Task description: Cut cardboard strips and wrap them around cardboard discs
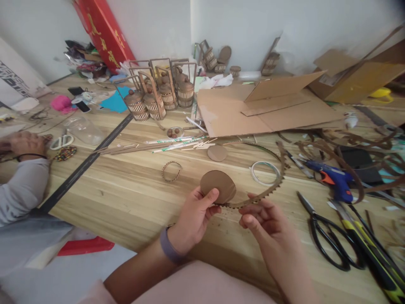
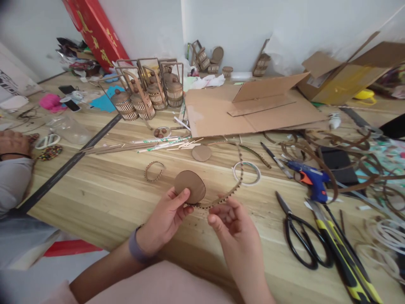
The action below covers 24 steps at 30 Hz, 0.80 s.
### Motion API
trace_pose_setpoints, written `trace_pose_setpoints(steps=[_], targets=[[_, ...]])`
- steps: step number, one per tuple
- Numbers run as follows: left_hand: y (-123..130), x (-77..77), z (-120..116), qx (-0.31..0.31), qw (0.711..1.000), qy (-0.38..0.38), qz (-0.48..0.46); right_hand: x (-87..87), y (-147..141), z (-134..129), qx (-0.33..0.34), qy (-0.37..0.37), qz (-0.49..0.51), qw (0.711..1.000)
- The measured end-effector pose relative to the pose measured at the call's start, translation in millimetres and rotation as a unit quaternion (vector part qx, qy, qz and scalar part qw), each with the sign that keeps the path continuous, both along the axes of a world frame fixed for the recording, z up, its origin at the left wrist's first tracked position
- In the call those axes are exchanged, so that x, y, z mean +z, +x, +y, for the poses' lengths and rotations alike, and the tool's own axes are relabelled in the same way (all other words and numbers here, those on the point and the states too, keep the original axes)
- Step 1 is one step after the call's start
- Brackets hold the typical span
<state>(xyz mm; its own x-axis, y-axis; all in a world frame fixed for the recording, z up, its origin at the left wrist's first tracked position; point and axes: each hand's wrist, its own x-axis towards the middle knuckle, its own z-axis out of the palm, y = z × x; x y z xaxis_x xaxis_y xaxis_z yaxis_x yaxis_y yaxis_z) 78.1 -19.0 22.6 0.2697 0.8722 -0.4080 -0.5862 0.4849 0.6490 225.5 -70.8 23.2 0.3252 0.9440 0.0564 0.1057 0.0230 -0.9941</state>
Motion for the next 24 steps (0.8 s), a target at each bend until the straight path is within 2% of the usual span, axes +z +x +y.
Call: trace_pose_setpoints(steps=[4,9,17,24], targets=[[-2,-1.4,-1,-0.008,1.0,-0.001,0.0,11.0,-2,1,-0.016,-0.018,-0.036,0.999],[-5,0.5,2,0.012,1.0,-0.014,-0.015,10.7,-2,-3,-0.024,-0.035,-0.061,0.997],[-9,6.2,8,0.004,0.997,-0.041,-0.065,11.4,-6,-11,-0.03,-0.01,-0.081,0.996],[-12,3.1,5,-0.005,0.999,0.003,-0.04,17.8,-2,-14,-0.014,-0.013,-0.114,0.993]])
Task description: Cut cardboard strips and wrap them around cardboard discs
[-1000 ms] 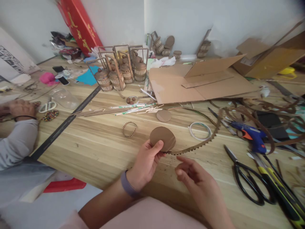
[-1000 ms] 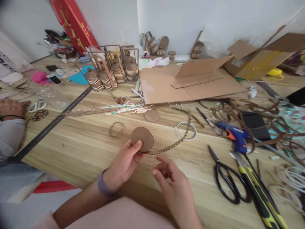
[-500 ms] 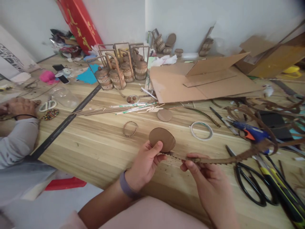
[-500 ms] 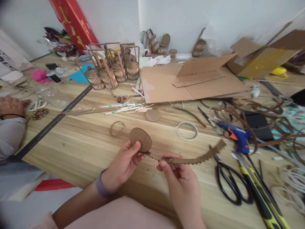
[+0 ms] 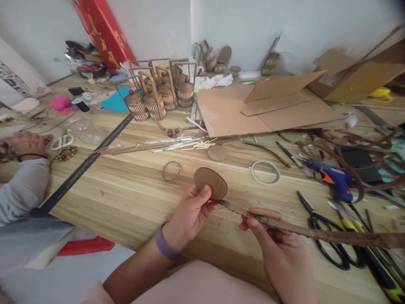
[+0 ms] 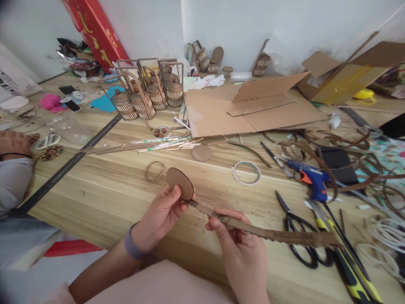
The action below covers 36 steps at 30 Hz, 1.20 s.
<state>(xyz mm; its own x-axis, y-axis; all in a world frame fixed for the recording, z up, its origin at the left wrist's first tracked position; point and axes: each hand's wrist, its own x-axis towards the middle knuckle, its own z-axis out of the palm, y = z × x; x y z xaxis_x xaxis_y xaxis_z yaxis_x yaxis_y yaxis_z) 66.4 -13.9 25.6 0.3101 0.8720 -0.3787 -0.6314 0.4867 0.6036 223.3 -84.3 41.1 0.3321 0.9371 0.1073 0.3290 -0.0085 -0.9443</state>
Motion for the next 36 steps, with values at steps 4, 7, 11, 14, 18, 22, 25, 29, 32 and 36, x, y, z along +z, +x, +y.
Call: trace_pose_setpoints(steps=[4,7,11,14,18,22,25,29,32,36], targets=[[-1,0.6,-2,-0.017,0.999,0.038,0.014,10.8,0,3,-0.007,0.027,-0.009,1.0],[0,3.8,-3,-0.03,0.998,0.048,0.02,17.7,0,4,-0.012,0.029,-0.02,0.999],[-1,7.7,-5,-0.041,0.997,0.057,0.028,21.2,3,3,-0.001,0.012,-0.042,0.999],[-1,8.5,-6,-0.041,0.997,0.064,0.034,22.6,4,3,0.009,0.012,-0.051,0.999],[-2,8.2,-8,-0.05,0.994,0.083,0.045,25.2,3,5,0.014,0.037,-0.051,0.998],[-3,7.3,-9,-0.062,0.991,0.101,0.057,25.8,4,5,0.017,0.039,-0.062,0.997],[-4,5.6,-9,-0.073,0.988,0.122,0.061,25.8,4,5,0.021,0.039,-0.051,0.998],[-6,3.8,-10,-0.085,0.982,0.152,0.072,25.6,5,6,0.027,0.051,-0.044,0.997],[-7,3.9,-10,-0.094,0.977,0.174,0.081,24.5,6,5,0.032,0.051,-0.047,0.997],[-8,4.2,-11,-0.107,0.971,0.19,0.096,23.3,7,4,0.045,0.055,-0.029,0.997]])
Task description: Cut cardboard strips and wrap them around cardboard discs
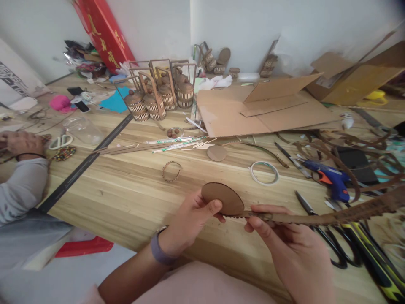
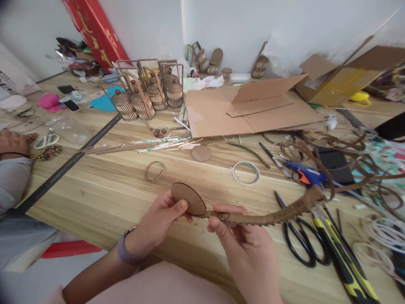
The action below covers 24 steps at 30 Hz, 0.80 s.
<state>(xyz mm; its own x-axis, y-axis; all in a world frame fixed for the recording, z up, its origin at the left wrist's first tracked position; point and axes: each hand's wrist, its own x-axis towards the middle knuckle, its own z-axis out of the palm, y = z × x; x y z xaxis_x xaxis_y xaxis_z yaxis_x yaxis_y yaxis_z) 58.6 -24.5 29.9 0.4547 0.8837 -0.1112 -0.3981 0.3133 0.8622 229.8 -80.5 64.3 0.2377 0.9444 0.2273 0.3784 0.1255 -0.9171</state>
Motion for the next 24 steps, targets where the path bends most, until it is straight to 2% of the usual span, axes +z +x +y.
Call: trace_pose_setpoints(steps=[11,15,19,24], targets=[[-5,4.0,0,-0.032,0.998,0.034,0.043,4.5,-4,2,0.007,-0.023,-0.002,1.0],[-9,4.0,1,-0.05,0.995,0.059,0.068,0.0,1,0,0.009,-0.063,-0.037,0.997],[-12,5.5,2,-0.075,0.987,0.076,0.119,-4.6,7,-1,0.021,-0.112,-0.077,0.99],[-18,17.2,3,-0.103,0.964,0.102,0.222,-6.7,8,1,0.052,-0.116,-0.102,0.987]])
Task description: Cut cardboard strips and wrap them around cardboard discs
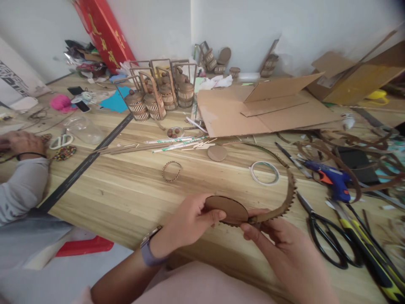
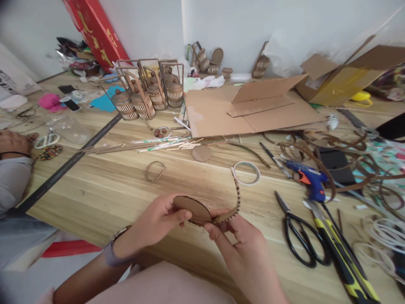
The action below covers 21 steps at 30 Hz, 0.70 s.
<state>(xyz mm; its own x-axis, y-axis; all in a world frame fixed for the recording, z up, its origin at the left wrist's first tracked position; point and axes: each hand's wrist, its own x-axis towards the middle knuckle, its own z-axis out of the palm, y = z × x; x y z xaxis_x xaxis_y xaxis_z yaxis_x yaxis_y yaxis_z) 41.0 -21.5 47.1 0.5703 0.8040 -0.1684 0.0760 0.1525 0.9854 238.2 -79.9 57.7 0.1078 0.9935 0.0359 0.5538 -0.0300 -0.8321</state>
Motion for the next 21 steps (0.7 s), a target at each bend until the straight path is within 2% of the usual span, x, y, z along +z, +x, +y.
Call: trace_pose_setpoints(steps=[2,4,8,12,16,19,21], targets=[[-1,4.4,-1,0.007,1.0,0.002,0.012,-2.8,-1,1,0.006,-0.004,0.021,1.0],[0,5.8,-3,0.04,0.999,-0.017,-0.003,-7.5,-1,1,0.001,-0.006,0.058,0.998],[8,1.1,-7,0.1,0.982,-0.095,-0.131,-16.4,-5,-1,-0.01,0.007,0.127,0.992],[23,-0.8,-10,0.074,0.965,-0.131,-0.215,-16.9,-15,-1,0.002,0.002,0.172,0.985],[30,0.8,-11,0.112,0.967,-0.11,-0.202,-16.9,-20,-1,-0.034,0.033,0.208,0.977],[29,-1.1,-10,0.135,0.969,-0.104,-0.18,-18.0,-14,-1,-0.023,0.039,0.2,0.979],[26,-3.0,-9,0.145,0.971,-0.102,-0.16,-17.5,-8,-2,-0.039,0.053,0.187,0.98]])
